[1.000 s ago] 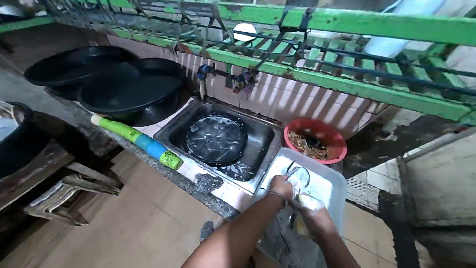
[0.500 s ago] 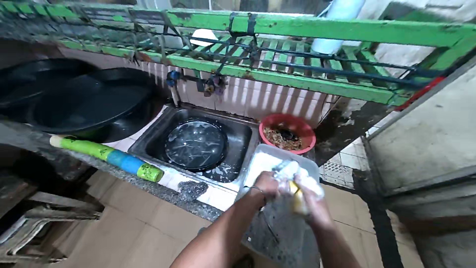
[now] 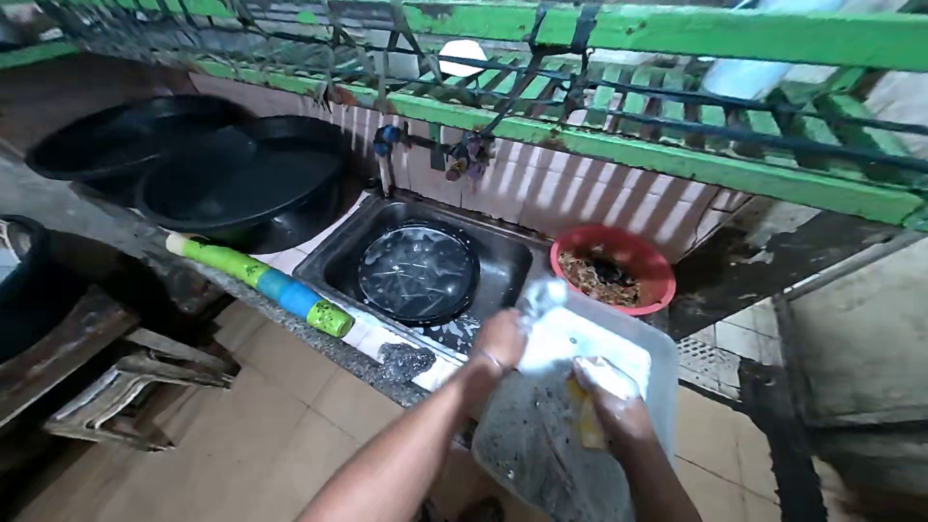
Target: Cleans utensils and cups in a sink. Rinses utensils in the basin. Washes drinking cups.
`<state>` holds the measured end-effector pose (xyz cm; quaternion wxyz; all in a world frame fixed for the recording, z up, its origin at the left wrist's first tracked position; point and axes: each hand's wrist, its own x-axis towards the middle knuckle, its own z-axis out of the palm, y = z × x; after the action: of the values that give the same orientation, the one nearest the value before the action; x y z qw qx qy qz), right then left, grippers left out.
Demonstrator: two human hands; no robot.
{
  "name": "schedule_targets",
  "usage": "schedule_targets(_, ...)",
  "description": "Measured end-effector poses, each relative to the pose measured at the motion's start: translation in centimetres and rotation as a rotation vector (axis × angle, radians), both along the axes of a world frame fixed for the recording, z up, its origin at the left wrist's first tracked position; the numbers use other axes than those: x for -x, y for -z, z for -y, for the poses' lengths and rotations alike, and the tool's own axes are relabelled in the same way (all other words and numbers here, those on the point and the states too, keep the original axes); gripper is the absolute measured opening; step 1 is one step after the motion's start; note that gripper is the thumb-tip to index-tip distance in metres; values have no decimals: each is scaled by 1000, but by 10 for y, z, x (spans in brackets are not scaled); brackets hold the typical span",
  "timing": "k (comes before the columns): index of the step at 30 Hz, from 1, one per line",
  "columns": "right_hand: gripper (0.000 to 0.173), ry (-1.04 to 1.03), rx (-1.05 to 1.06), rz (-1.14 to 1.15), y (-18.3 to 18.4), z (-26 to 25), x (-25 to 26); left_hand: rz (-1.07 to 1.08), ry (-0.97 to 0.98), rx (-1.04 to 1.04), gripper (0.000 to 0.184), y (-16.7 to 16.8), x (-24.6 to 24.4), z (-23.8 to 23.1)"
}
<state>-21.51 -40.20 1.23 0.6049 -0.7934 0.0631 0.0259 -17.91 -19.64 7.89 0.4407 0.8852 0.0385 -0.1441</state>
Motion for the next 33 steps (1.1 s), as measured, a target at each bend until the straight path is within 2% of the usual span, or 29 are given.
schedule_targets(4,41,83,242,-85,18,37,-6,21,-166,-491,36,-29,-88,-88)
schedule_targets(6,53,129,296,-79,26,46,-6,-16,-217,-628,33,-38,-114,-113)
schedule_targets(8,58,200,290,-51,32,46,-6,-23,-220,-654,31,-43,-113,-108)
schedule_targets(10,55,281,187,-33,29,34,-8,-15,-177,-586,34,-42,-93,-74)
schedule_targets(13,52,373,-118,-90,6,2,-9,-62,-41,-459,45,-26,-45,7)
schedule_targets(15,46,296,-357,-81,-6,-6,-16,-115,108,-352,57,-17,-12,61)
schedule_targets(17,38,157,-560,-75,2,8,-25,-123,277,-316,71,-8,15,98)
schedule_targets(18,35,174,-597,-70,10,19,-27,-115,355,-292,74,-6,25,106)
schedule_targets(20,25,338,-572,-3,15,37,-27,-97,426,-194,61,-2,38,110)
schedule_targets(22,23,426,-610,59,12,42,-22,-82,412,-58,42,5,45,110)
schedule_targets(24,27,397,-625,44,3,30,-12,-53,367,41,39,13,39,108)
schedule_targets(27,31,307,-335,-13,2,21,0,-27,361,64,38,14,28,100)
schedule_targets(31,30,423,-434,13,2,30,-7,-66,457,120,36,22,42,87)
schedule_targets(33,28,380,-380,20,4,26,-7,-87,401,105,36,25,47,88)
